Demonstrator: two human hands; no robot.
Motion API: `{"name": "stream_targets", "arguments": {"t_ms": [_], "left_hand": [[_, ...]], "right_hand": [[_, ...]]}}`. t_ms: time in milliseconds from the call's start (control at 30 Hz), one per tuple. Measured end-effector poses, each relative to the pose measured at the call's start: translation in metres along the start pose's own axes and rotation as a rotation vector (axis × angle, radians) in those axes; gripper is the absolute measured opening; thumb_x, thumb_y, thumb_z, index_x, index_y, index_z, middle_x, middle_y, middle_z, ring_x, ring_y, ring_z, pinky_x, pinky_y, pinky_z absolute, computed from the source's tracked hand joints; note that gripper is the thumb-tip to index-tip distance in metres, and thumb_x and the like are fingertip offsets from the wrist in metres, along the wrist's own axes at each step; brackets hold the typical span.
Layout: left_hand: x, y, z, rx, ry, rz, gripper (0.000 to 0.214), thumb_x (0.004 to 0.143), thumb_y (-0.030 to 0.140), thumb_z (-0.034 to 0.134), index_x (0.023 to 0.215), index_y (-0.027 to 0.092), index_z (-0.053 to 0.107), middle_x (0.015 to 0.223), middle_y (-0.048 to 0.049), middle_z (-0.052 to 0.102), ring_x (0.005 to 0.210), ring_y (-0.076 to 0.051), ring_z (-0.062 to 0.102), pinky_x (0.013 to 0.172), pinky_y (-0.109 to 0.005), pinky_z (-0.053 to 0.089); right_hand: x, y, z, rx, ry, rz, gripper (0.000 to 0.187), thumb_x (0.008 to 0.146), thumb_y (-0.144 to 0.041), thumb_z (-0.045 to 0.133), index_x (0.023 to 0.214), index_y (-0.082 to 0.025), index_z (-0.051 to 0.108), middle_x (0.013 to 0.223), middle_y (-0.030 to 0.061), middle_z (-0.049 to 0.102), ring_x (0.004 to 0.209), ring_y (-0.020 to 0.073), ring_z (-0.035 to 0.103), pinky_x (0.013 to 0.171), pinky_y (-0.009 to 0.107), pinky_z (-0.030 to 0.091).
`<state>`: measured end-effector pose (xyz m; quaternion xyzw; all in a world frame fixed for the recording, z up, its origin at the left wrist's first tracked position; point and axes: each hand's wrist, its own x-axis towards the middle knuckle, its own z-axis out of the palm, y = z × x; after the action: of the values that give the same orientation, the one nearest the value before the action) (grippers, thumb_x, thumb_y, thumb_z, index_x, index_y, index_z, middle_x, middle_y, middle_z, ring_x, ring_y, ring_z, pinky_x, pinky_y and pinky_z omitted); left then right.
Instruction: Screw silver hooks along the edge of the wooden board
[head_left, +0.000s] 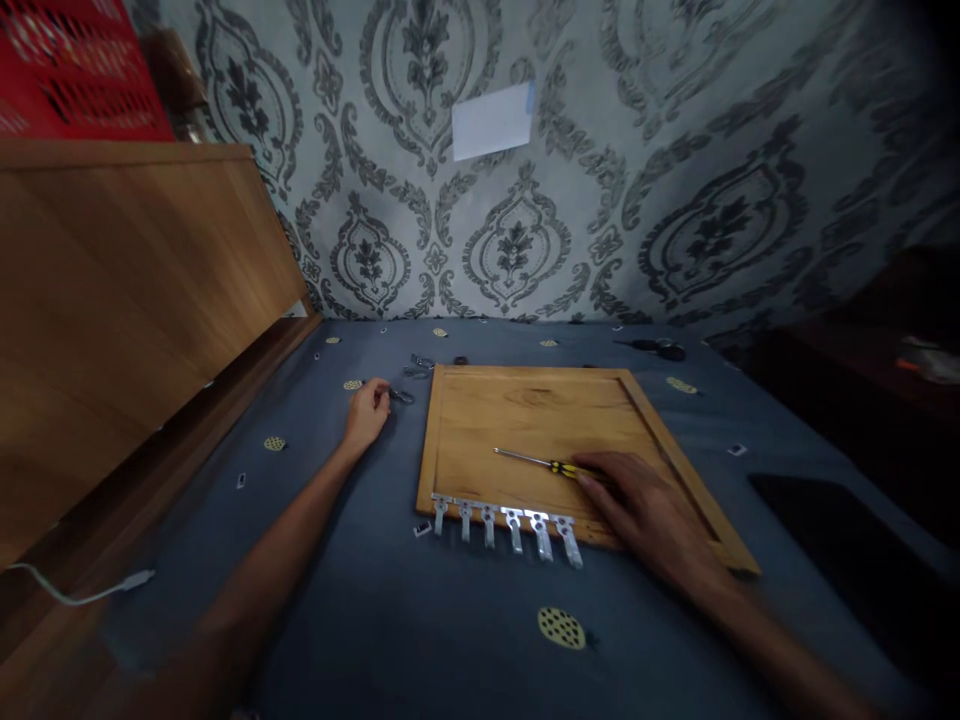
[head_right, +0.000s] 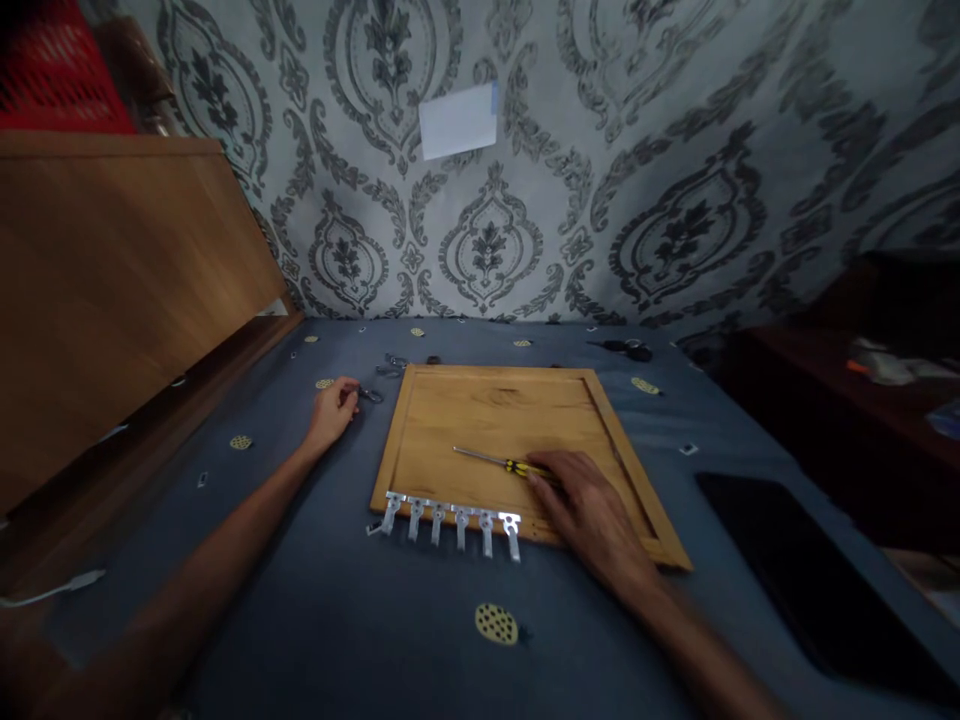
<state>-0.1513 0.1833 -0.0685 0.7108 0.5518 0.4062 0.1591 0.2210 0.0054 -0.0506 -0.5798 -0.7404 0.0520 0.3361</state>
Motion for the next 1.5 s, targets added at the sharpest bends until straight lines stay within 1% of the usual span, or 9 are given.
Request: {"name": "stream_targets", "arguments": {"t_ms": [133, 233, 367, 567, 767, 933, 1033, 1200, 1500], "left_hand": [[-0.001, -0.002, 0.000, 0.003, -0.005, 0.010, 0.032, 0.080, 0.008, 0.061, 0.110, 0.017, 0.067, 0.082, -0.0007, 0.067, 0.074, -0.015, 0.065, 0.076, -0.028, 0.054], [-0.001, -0.004, 0.001, -0.007, -0.036, -0.008, 0.024, 0.088, 0.018, 0.067, 0.112, 0.016, 0.067, 0.096, -0.0040, 0.069, 0.088, -0.018, 0.066, 0.087, -0.036, 0.055], [-0.001, -0.007, 0.001, -0.060, -0.103, -0.050, 0.036, 0.097, 0.038, 0.063, 0.126, 0.017, 0.060, 0.127, -0.0101, 0.062, 0.107, -0.023, 0.065, 0.090, -0.045, 0.057], [0.002, 0.002, -0.006, -0.214, -0.150, -0.123, 0.038, 0.097, 0.037, 0.063, 0.129, 0.017, 0.058, 0.129, -0.0104, 0.061, 0.109, -0.024, 0.065, 0.091, -0.046, 0.057], [-0.015, 0.041, -0.025, -0.434, -0.090, -0.165, 0.035, 0.085, 0.049, 0.070, 0.089, 0.015, 0.067, 0.080, -0.0025, 0.068, 0.072, -0.016, 0.068, 0.055, -0.024, 0.053], [-0.050, 0.103, -0.037, -0.602, -0.150, -0.102, 0.034, 0.071, 0.048, 0.078, 0.083, 0.018, 0.068, 0.073, -0.0009, 0.069, 0.069, -0.016, 0.070, 0.057, -0.023, 0.054], [-0.071, 0.146, -0.038, -0.609, -0.242, 0.044, 0.023, 0.077, 0.038, 0.076, 0.083, 0.017, 0.070, 0.069, -0.0011, 0.071, 0.061, -0.014, 0.068, 0.060, -0.026, 0.058], [-0.098, 0.199, -0.028, -0.501, -0.394, 0.405, 0.011, 0.091, 0.025, 0.066, 0.086, 0.017, 0.072, 0.077, -0.0013, 0.071, 0.068, -0.013, 0.069, 0.064, -0.024, 0.057], [-0.147, 0.215, -0.012, -0.241, -0.378, 0.954, 0.016, 0.102, 0.015, 0.051, 0.100, 0.016, 0.067, 0.095, -0.0042, 0.071, 0.086, -0.012, 0.069, 0.077, -0.022, 0.056]], "right_hand": [[0.000, 0.000, 0.000, -0.003, -0.002, 0.002, 0.037, 0.097, -0.046, 0.047, 0.105, -0.018, 0.071, 0.102, 0.0144, 0.077, 0.095, 0.0313, 0.073, 0.086, 0.048, 0.060], [0.000, 0.000, 0.002, -0.012, -0.003, -0.003, 0.035, 0.097, -0.042, 0.048, 0.105, -0.017, 0.071, 0.102, 0.0143, 0.077, 0.096, 0.0312, 0.073, 0.086, 0.048, 0.060], [0.000, 0.002, 0.004, -0.010, -0.001, -0.024, 0.034, 0.097, -0.040, 0.048, 0.106, -0.016, 0.071, 0.103, 0.0150, 0.077, 0.097, 0.0315, 0.072, 0.086, 0.049, 0.059], [-0.001, 0.004, 0.005, 0.030, 0.007, -0.025, 0.031, 0.096, -0.038, 0.049, 0.105, -0.017, 0.070, 0.104, 0.0149, 0.076, 0.100, 0.0312, 0.071, 0.090, 0.050, 0.058], [0.000, -0.006, 0.003, 0.127, 0.024, 0.039, 0.028, 0.093, -0.038, 0.052, 0.100, -0.018, 0.070, 0.101, 0.0148, 0.076, 0.099, 0.0306, 0.069, 0.091, 0.050, 0.055], [0.001, -0.021, -0.008, 0.267, 0.162, 0.154, 0.039, 0.095, -0.051, 0.048, 0.098, -0.020, 0.070, 0.106, 0.0134, 0.075, 0.103, 0.0279, 0.068, 0.096, 0.047, 0.051], [0.001, -0.041, -0.024, 0.326, 0.191, 0.205, 0.045, 0.098, -0.057, 0.042, 0.098, -0.021, 0.069, 0.101, 0.0102, 0.075, 0.093, 0.0230, 0.069, 0.082, 0.037, 0.054], [-0.015, -0.085, -0.048, 0.863, -0.076, 0.345, 0.056, 0.086, -0.072, 0.055, 0.092, -0.019, 0.071, 0.068, 0.0001, 0.061, 0.049, 0.0091, 0.047, 0.044, 0.024, 0.034], [-0.092, -0.095, -0.047, 1.265, -0.129, 0.614, 0.037, 0.072, -0.050, 0.083, 0.088, -0.018, 0.072, 0.063, -0.0029, 0.064, 0.045, 0.0046, 0.046, 0.039, 0.019, 0.025]]}}
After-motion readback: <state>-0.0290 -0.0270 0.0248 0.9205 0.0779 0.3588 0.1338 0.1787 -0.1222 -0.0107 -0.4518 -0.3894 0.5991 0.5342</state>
